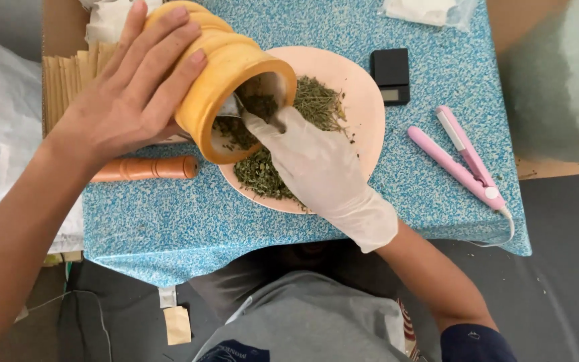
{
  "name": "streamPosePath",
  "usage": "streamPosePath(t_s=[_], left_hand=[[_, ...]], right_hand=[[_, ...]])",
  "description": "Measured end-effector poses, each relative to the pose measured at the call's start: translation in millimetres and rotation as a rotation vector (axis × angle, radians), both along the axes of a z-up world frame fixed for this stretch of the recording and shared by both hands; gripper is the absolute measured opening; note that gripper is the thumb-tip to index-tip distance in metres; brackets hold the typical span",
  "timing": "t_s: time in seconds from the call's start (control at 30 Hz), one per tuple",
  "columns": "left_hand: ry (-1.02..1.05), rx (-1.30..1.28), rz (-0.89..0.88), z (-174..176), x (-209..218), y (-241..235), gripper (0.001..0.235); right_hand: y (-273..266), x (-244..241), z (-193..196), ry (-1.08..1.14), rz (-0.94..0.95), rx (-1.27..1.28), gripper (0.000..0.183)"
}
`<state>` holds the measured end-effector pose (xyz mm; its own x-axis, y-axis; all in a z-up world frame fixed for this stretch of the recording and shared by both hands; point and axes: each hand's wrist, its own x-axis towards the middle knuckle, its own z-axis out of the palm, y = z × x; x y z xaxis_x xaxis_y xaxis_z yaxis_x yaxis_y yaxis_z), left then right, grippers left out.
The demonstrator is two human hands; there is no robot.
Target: The person pours dried green herbs from a wooden mortar onto a plate. They then use their gloved hands to separate the herbs into two distinct piles on the plate, sorting them by texture and size.
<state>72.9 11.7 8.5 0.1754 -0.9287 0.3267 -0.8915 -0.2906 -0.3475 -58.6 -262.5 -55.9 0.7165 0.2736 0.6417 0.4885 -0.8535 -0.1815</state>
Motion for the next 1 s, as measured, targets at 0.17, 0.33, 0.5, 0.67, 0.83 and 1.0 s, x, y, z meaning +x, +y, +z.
streamPosePath(t_s=[0.17, 0.33, 0.5, 0.67, 0.83, 1.0], left_hand=[[-0.004, 0.0, -0.005, -1, 1, 4, 0.069], [0.069, -0.001, 0.016, -6, 4, 4, 0.085], [0.112, -0.006, 0.007, -9, 3, 8, 0.085], [0.152, -0.06, -0.009, -4, -1, 4, 0.082], [0.24, -0.109, 0.01, 1, -7, 5, 0.09], [0.125, -0.075, -0.014, -2, -2, 3, 0.09]], right_hand=[[-4, -3, 9, 0.061, 0.022, 0.118, 0.05], [8, 5, -4, 0.013, 0.06, 0.141, 0.044], [-4, -2, 5, 0.094, 0.091, 0.2, 0.047], [7, 6, 18, 0.046, 0.075, 0.213, 0.039], [8, 0, 15, 0.034, 0.137, 0.211, 0.042], [0, 2, 23, 0.081, 0.113, 0.199, 0.044]])
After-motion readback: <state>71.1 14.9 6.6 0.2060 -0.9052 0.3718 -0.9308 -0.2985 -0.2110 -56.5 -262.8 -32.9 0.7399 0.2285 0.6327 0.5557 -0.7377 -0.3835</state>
